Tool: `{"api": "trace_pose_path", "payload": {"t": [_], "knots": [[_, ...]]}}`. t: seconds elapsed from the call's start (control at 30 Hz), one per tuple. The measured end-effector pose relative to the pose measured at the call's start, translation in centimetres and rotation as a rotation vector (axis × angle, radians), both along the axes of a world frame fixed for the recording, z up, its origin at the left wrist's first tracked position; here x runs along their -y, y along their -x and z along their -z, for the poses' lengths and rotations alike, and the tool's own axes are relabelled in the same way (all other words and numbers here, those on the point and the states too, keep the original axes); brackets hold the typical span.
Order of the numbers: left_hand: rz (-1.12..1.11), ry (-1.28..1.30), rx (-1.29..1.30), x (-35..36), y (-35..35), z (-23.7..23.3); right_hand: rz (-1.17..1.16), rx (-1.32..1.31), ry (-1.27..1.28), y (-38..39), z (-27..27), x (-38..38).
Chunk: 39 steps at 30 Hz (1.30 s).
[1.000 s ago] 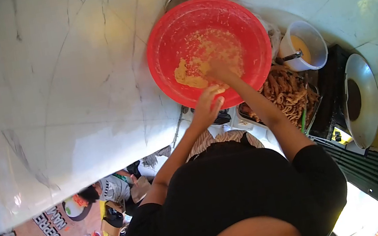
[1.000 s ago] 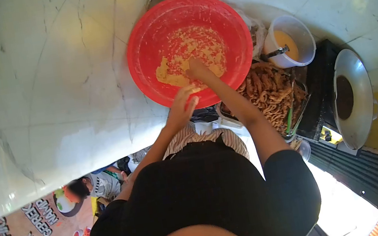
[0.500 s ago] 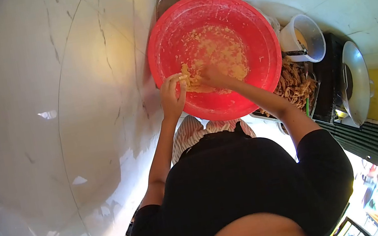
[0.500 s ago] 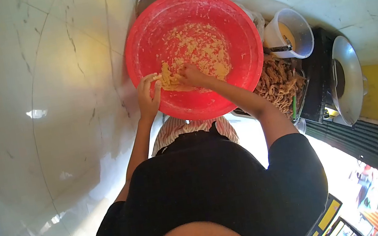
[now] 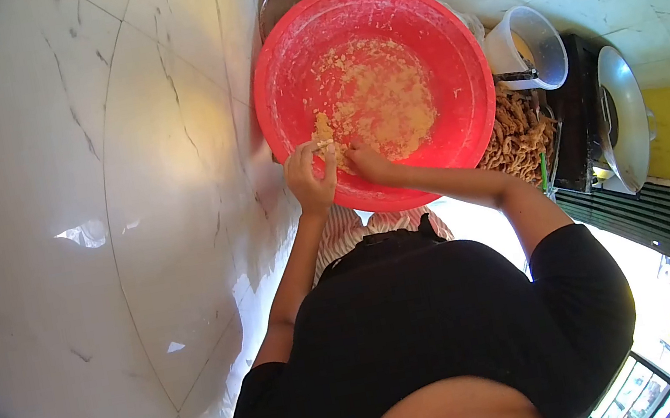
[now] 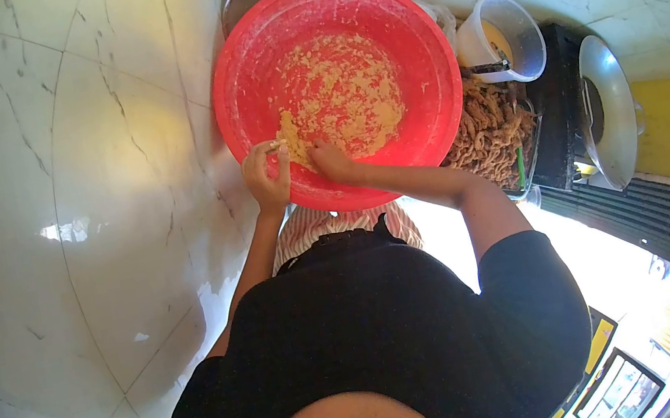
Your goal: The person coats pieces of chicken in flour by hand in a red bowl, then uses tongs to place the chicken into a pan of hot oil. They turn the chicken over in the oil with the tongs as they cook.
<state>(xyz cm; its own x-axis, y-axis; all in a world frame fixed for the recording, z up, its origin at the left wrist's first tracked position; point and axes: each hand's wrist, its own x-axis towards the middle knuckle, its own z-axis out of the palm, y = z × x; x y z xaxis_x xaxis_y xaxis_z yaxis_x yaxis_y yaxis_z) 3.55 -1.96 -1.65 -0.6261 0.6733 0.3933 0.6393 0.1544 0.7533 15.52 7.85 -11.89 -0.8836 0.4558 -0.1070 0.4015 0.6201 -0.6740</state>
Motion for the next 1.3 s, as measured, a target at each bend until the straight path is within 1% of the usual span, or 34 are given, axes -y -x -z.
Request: {"api": "trace_pose_path", "payload": {"t": [0.13, 0.2, 0.23, 0.27, 0.3, 0.33, 0.4, 0.43, 0.5, 0.53, 0.6, 0.63, 0.7, 0.73, 0.8, 0.83, 0.9, 0.93, 1.0, 1.03, 1.1, 1.13, 1.2, 1.23, 1.27, 1.3], "knots": [[-0.011, -0.024, -0.009, 0.0, 0.1, 0.5, -0.019, 0.078, 0.077, 0.2, -2.1, 0.2], [-0.005, -0.022, -0.01, 0.1, 0.2, 0.8, -0.079, 0.347, 0.619, 0.5, -3.6, -1.2], [0.005, -0.019, -0.012, 0.2, 0.3, 0.9, -0.075, 0.348, 0.623, 0.3, -4.7, -1.9], [0.008, -0.018, -0.011, 0.3, 0.4, 1.1, -0.004, 0.339, 0.76, 0.1, -7.0, -2.7], [0.021, -0.016, 0.0, 0.3, 0.4, 1.2, 0.067, 0.327, 0.895, 0.0, -8.1, -3.6], [0.034, -0.016, 0.01, 0.3, 0.5, 1.3, 0.069, 0.324, 0.894, -0.3, -6.9, -4.4], [0.047, -0.01, 0.025, 0.4, 0.5, 1.0, 0.273, 0.192, 1.172, -0.8, -3.5, -6.2], [0.058, -0.002, 0.042, 0.4, 0.5, 0.9, 0.272, 0.189, 1.173, -0.9, -2.9, -7.2], [0.056, -0.001, 0.05, 0.4, 0.5, 0.9, 0.121, 0.146, 0.631, -1.0, -2.1, -8.4], [0.054, -0.003, 0.059, 0.3, 0.5, 1.0, 0.125, 0.144, 0.633, -1.1, -1.5, -8.1], [0.042, -0.006, 0.041, 0.3, 0.5, 1.0, -0.178, 0.012, -0.019, -1.0, -1.4, -6.8], [0.025, -0.01, 0.025, 0.3, 0.4, 1.1, -0.175, 0.012, -0.018, -1.3, -1.3, -5.7], [0.015, -0.018, 0.023, 0.3, 0.3, 1.1, -0.15, 0.213, -0.149, -1.4, -2.3, -2.6], [0.003, -0.027, 0.021, 0.3, 0.3, 1.1, -0.15, 0.211, -0.149, -1.3, -2.2, -1.6], [-0.002, -0.032, 0.026, 0.2, 0.0, 0.9, -0.025, 0.396, -0.081, -0.9, -1.8, -0.2], [-0.006, -0.039, 0.032, 0.2, 0.0, 0.8, -0.027, 0.394, -0.082, -0.8, -1.7, 0.1], [-0.006, -0.043, 0.034, 0.2, 0.0, 0.8, -0.046, 0.397, 0.118, -0.3, -2.3, 0.3], [-0.004, -0.046, 0.038, 0.2, -0.1, 0.8, -0.047, 0.395, 0.113, -0.2, -2.6, 0.0], [-0.007, -0.037, 0.031, 0.2, 0.0, 0.5, -0.141, 0.435, 0.246, 0.5, -4.2, -0.8], [-0.009, -0.025, 0.027, 0.1, 0.0, 0.3, -0.144, 0.432, 0.243, 0.5, -5.2, -1.7], [-0.001, 0.01, 0.038, 0.1, -0.1, -0.3, -0.102, 0.443, 0.812, -0.1, -6.9, -3.6], [0.011, 0.047, 0.051, -0.1, -0.2, -0.5, -0.101, 0.439, 0.809, -0.5, -7.5, -3.8], [-0.011, 0.061, 0.032, -0.8, -0.4, -0.8, 0.363, -0.033, 1.525, -1.5, -9.1, -3.5], [-0.036, 0.079, 0.015, -1.1, -0.7, -0.9, 0.366, -0.04, 1.524, -2.2, -10.2, -3.6], [-0.029, 0.075, 0.011, -1.6, -1.0, -0.8, 0.329, -0.1, 1.494, -2.8, -12.2, -3.9], [0.011, 0.022, 0.225, -2.2, -1.4, -0.6, 0.294, -0.162, 1.461, -3.3, -13.2, -4.1]]}}
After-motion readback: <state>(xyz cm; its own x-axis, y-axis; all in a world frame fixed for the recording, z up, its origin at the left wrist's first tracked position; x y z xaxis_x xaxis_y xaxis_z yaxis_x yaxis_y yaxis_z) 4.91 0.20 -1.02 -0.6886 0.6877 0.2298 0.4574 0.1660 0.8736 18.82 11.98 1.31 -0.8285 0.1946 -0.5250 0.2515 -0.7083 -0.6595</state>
